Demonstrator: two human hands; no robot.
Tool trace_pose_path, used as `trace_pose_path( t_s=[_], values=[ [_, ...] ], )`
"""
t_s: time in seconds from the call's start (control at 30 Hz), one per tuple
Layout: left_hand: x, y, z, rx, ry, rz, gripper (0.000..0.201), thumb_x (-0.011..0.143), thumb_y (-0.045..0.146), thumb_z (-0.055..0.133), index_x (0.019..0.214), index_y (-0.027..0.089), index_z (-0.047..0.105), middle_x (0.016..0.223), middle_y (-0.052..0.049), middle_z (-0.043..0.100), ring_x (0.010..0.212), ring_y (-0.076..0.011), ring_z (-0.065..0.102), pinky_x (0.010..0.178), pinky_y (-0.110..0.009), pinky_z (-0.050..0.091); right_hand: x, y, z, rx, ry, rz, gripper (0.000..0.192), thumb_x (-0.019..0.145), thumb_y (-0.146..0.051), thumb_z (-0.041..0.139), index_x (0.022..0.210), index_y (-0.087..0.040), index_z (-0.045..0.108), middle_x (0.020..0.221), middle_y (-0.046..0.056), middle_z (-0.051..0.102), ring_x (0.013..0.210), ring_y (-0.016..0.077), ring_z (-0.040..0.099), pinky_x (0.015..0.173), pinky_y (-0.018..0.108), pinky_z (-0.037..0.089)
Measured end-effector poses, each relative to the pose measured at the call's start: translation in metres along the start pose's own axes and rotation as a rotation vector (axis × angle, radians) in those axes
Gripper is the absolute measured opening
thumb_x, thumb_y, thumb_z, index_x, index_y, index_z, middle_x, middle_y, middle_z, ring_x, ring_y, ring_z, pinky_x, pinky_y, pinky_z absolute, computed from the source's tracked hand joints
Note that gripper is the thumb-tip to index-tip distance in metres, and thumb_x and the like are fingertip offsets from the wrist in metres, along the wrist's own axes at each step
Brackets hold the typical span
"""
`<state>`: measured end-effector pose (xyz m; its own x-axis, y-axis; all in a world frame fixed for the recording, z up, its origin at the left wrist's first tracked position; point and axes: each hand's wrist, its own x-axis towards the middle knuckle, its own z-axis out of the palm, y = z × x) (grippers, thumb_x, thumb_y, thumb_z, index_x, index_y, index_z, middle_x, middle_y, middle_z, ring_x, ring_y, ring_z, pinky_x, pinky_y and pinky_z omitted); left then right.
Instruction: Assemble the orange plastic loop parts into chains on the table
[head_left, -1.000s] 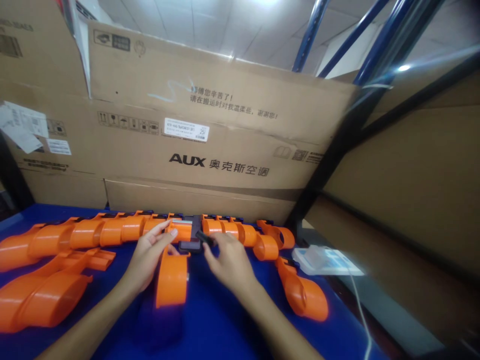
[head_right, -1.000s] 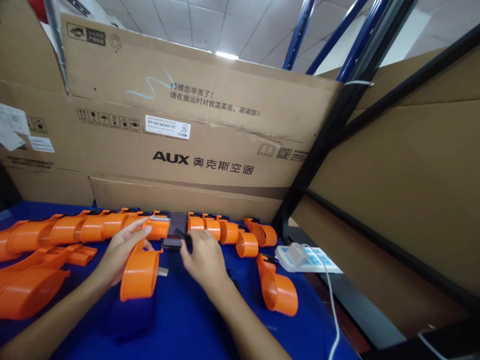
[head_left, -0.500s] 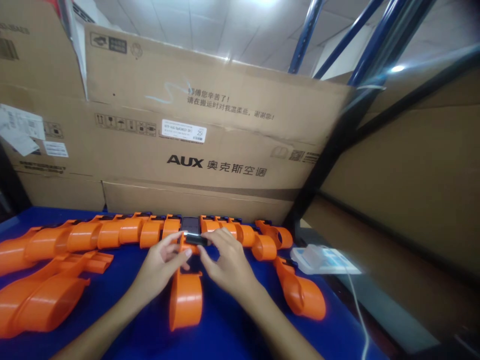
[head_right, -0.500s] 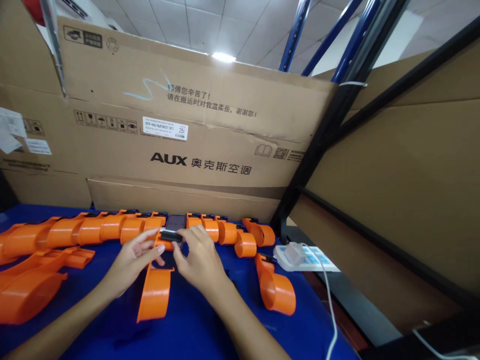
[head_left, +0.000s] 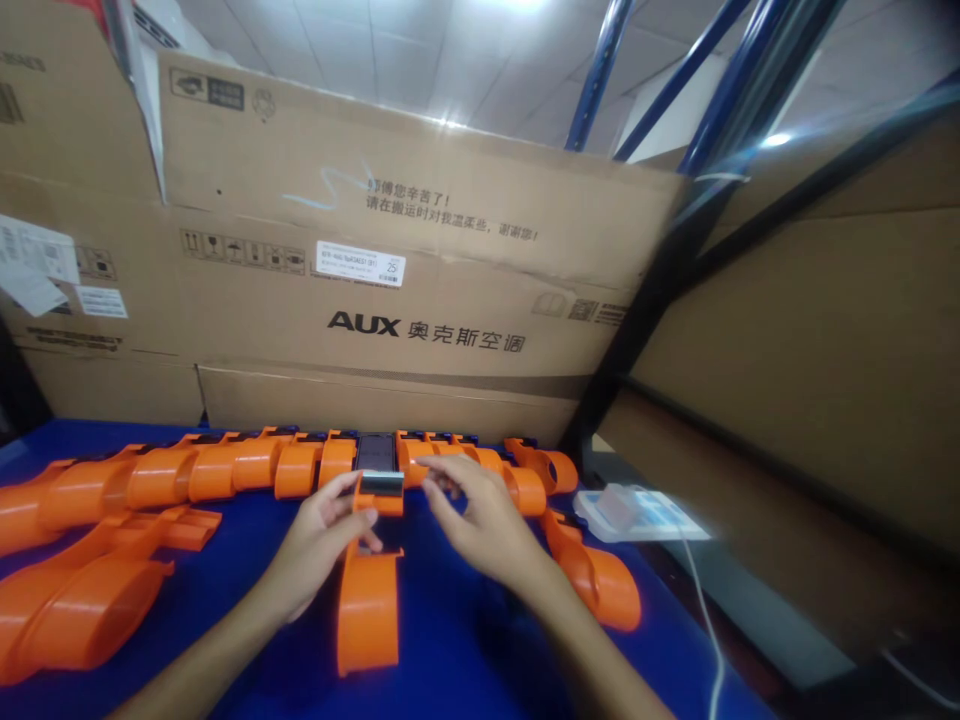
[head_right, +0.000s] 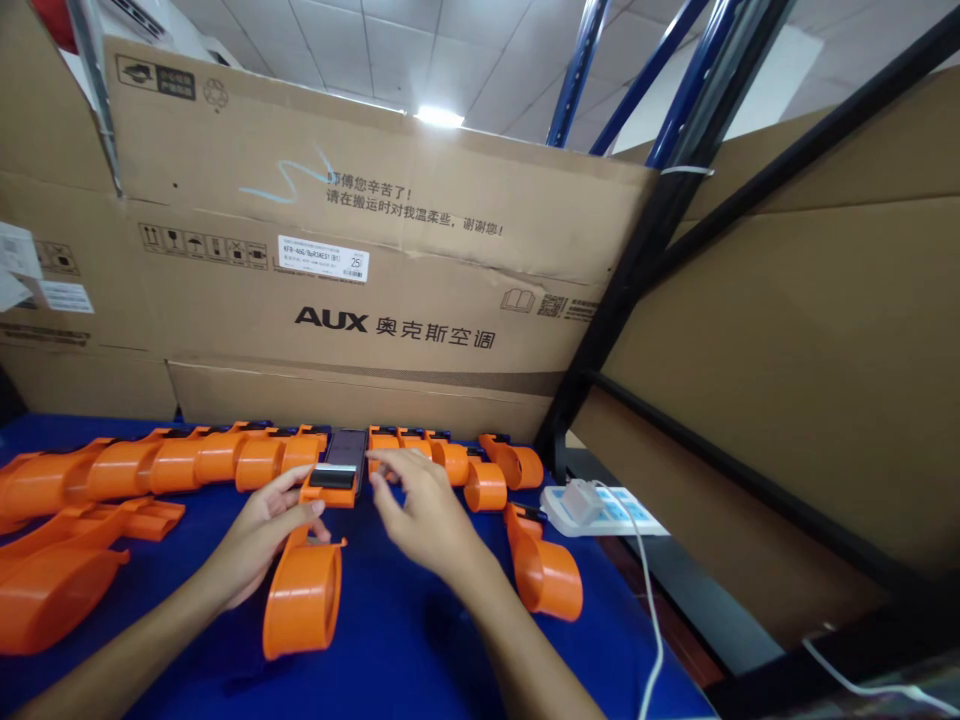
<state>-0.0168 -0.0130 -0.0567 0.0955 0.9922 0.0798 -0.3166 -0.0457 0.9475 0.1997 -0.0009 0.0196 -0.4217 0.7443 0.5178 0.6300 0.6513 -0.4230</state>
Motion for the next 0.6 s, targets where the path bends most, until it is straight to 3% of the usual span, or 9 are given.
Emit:
trace_pose_path(
  t_s=[0.1,0.23,0.37,0.6],
  values=[
    [0.0,-0.002,-0.001,-0.034,0.027,-0.026,0.064,0.075,0.03,0.077,0.131,0.018,0.051,0.075,-0.002,0.07,0.06,-0.0158,0.065,0.068,-0.03,0.053,-0.008,0.019,-0.017,-0.254,-0.129,0.236,0.015,0.09,-0.028,0.058,0.089,-0.02,0.07,0.082,0.006,0.07,0.078,0.0213,0.066,0.066,0.029,0.046],
    [-0.001,-0.002,0.0,-0.047,0.037,-0.055,0.067,0.071,0.03,0.08,0.13,0.02,0.052,0.072,0.001,0.068,0.059,-0.0157,0.065,0.068,-0.031,0.053,-0.025,0.038,-0.025,-0.55,-0.361,0.446,0.014,0.075,-0.031,0.075,0.08,-0.019,0.07,0.085,0.011,0.072,0.078,0.0269,0.069,0.063,0.031,0.043],
    [-0.001,-0.003,0.0,-0.029,0.021,-0.06,0.066,0.073,0.031,0.079,0.132,0.02,0.051,0.072,0.001,0.068,0.059,-0.016,0.064,0.068,-0.031,0.052,-0.033,0.044,-0.02,-0.599,-0.477,0.478,0.018,0.067,-0.026,0.08,0.081,-0.019,0.072,0.086,0.012,0.073,0.08,0.03,0.07,0.064,0.032,0.045],
    [-0.002,-0.002,-0.001,-0.028,0.005,-0.042,0.059,0.075,0.03,0.078,0.128,0.022,0.051,0.075,0.001,0.066,0.061,-0.015,0.063,0.069,-0.032,0.053,-0.032,0.042,-0.007,-0.539,-0.511,0.404,0.023,0.071,-0.023,0.076,0.094,-0.018,0.073,0.092,0.014,0.072,0.085,0.0289,0.069,0.067,0.032,0.046]
  ],
)
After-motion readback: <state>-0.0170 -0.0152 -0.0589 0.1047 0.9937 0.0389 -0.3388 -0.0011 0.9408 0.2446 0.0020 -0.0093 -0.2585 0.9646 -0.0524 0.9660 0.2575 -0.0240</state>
